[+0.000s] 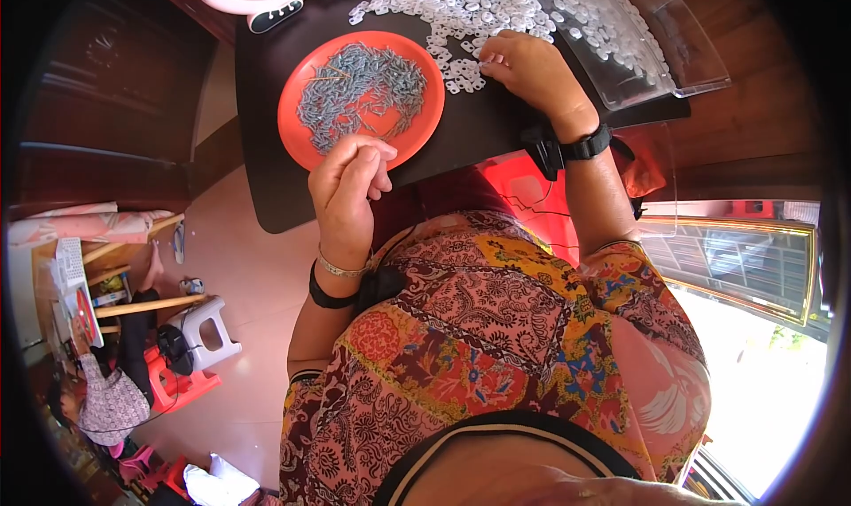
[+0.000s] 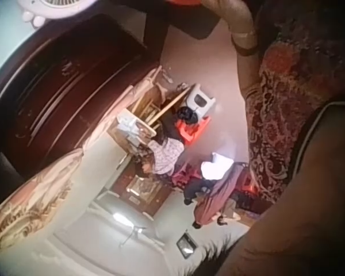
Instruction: Assembling small metal rings into white plastic components.
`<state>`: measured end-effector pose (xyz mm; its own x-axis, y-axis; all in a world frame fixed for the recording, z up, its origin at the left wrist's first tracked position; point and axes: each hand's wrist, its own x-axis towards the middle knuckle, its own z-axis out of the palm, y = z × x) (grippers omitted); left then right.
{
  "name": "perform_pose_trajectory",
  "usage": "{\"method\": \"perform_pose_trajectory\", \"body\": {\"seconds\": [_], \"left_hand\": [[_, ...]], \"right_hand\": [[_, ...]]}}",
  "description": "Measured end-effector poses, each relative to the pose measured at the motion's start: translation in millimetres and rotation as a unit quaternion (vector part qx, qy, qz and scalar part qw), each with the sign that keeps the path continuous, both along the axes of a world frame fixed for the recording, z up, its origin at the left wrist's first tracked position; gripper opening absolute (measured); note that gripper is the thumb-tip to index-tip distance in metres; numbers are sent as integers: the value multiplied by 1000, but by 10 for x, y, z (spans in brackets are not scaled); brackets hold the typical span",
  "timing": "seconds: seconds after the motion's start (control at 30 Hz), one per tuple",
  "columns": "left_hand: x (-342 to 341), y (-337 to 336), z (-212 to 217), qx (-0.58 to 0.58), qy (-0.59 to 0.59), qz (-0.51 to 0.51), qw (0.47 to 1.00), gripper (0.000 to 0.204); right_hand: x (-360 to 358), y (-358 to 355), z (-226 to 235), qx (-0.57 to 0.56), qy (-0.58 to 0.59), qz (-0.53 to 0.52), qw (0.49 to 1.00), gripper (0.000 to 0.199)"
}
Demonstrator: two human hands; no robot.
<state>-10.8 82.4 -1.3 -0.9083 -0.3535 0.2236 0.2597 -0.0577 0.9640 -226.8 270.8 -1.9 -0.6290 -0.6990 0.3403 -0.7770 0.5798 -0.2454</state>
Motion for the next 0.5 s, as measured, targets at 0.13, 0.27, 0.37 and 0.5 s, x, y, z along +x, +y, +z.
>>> {"method": "perform_pose_trajectory", "body": {"seconds": [0.13, 0.27, 0.37, 0.5], "left_hand": [[12, -1, 2, 2, -4, -3, 1000, 21], [8, 2, 6, -3, -8, -5, 1000, 21], [11, 2, 5, -6, -11, -3, 1000, 21], [17, -12, -12, -10, -11, -2, 1000, 21]], "right_hand": [[34, -59, 2, 18, 66, 18, 998, 11], [-29, -60, -18, -2, 18, 21, 1000, 10], [-84, -50, -60, 5, 8, 26, 1000, 10], [-84, 16, -48, 14, -28, 16, 999, 13]]}}
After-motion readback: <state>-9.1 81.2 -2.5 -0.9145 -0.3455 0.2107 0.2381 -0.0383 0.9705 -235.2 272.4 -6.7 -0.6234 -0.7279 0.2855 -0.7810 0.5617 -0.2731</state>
